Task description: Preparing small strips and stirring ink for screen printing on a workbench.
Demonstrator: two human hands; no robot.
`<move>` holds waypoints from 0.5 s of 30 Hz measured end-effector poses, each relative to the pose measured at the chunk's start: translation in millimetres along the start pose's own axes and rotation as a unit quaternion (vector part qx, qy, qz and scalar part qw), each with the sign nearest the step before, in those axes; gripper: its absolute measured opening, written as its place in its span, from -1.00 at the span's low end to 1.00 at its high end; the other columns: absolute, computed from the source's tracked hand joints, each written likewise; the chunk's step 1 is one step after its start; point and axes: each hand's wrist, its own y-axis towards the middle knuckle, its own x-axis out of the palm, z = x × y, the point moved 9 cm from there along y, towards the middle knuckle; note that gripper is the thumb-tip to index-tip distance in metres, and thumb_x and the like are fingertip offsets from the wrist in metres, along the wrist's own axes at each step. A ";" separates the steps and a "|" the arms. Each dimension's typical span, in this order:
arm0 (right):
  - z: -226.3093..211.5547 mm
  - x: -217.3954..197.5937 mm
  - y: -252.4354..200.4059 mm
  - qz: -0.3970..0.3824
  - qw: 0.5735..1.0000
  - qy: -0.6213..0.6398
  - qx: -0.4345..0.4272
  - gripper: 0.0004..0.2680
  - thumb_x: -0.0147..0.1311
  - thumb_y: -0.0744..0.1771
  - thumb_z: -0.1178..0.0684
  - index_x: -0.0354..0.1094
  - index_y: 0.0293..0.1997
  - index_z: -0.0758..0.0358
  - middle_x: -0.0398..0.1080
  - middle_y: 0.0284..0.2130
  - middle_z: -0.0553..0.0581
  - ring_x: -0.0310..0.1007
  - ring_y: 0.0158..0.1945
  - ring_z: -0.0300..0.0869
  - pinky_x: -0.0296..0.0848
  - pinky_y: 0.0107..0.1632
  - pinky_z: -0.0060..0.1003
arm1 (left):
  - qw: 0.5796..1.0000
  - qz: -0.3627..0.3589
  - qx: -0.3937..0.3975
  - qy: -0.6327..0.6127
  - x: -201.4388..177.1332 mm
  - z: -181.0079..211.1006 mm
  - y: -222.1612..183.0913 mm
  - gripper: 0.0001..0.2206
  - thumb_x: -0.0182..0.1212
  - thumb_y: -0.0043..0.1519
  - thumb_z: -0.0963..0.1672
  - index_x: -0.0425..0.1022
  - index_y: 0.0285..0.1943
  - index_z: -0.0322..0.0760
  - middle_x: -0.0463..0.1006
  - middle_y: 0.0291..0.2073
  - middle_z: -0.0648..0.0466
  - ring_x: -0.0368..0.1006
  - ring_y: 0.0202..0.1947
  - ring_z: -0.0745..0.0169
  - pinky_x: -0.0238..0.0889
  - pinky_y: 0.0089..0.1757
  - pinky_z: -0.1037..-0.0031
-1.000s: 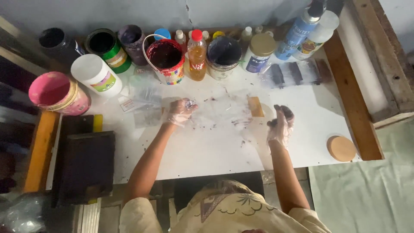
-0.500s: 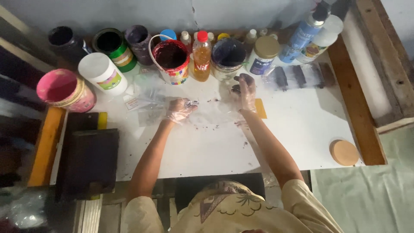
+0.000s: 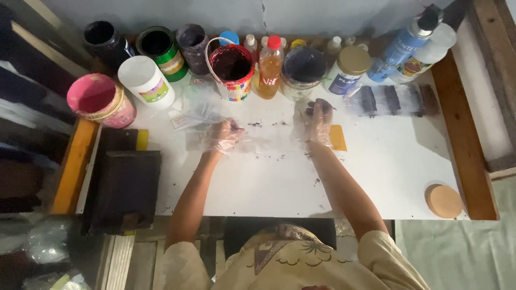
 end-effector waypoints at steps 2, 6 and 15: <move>-3.7 1.0 -4.0 -0.004 1.000 -0.001 0.002 -0.58 -0.17 0.42 -0.35 0.12 0.33 0.07 0.40 0.06 0.08 0.42 0.13 -0.13 0.55 0.13 -0.12 | 0.996 0.036 0.050 0.066 -13.5 14.3 -6.6 -0.74 0.46 0.08 0.06 0.56 -0.32 -0.08 0.65 -0.48 0.05 0.65 -0.39 0.01 0.52 -0.39 0.25; -16.6 2.5 -11.3 0.002 1.000 -0.018 -0.011 -0.64 -0.15 0.45 -0.18 0.09 0.33 0.24 0.34 0.11 0.30 0.39 0.19 0.05 0.51 0.17 0.01 | 0.971 0.134 0.097 0.170 -35.1 74.0 -19.4 -0.55 0.25 0.20 0.14 0.43 0.10 -0.13 0.65 -0.29 -0.01 0.60 -0.21 -0.06 0.43 -0.17 0.16; -41.8 3.0 -30.9 -0.005 1.000 0.015 -0.020 -0.60 -0.18 0.45 -0.24 0.08 0.34 0.23 0.35 0.10 0.28 0.40 0.18 0.03 0.50 0.20 -0.03 | 0.661 0.011 0.199 -0.724 125.2 89.3 -17.6 -0.32 0.22 0.29 -0.03 -0.04 0.57 -0.12 0.17 0.44 0.04 0.14 0.38 0.23 0.02 0.35 0.23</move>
